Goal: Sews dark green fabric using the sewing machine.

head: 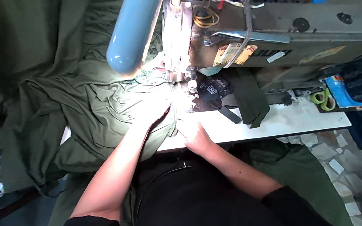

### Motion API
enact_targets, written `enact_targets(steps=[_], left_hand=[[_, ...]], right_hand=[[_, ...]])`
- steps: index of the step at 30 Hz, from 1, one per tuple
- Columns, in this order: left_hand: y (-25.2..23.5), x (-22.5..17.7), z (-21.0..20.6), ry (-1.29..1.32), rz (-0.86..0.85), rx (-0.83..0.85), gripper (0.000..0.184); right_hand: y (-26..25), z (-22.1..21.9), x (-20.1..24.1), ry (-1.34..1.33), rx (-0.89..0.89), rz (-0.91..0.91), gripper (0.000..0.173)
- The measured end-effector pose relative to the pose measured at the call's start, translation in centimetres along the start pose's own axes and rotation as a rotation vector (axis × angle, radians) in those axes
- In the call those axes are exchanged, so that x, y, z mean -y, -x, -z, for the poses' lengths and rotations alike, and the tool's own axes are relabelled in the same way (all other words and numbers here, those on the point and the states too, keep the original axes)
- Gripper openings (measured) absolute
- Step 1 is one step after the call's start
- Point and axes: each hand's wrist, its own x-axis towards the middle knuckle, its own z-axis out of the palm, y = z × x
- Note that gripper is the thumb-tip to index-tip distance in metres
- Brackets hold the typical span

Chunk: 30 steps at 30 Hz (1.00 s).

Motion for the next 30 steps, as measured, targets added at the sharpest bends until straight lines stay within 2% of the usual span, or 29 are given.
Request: enact_targets(steps=[4,9,15,17,21,25,30], left_hand=[[0.7,1.0,-0.7,-0.034,-0.033,-0.066,0.033],[0.7,0.0,-0.5,-0.042,0.018,-0.014,0.035],[1.0,-0.9,-1.0,-0.300,-0.087,-0.156,0.030],[1.0,-0.2,-1.4,-0.319,-0.185,-0.253,0.034],[1.4,2.6,-2.0,-0.322,-0.568,-0.391,0.037],[1.6,3.8,-2.8,-0.505,-0.843,-0.247,0.051],[1.4,5.1,-2.7,-0.663,-0.793,-0.101,0.060]], right_hand=[[0.2,0.0,0.1,0.040,-0.014,0.003,0.017],[0.0,0.2,0.3,0.073,-0.002,0.016,0.019],[-0.5,0.9,0.5,0.105,0.094,0.054,0.017],[-0.7,1.3,0.4,0.095,0.108,0.092,0.015],[-1.3,2.4,1.0,0.028,0.211,0.063,0.017],[-1.4,2.4,1.1,0.087,0.221,0.095,0.014],[-1.6,2.3,1.5,0.127,0.238,0.087,0.016]])
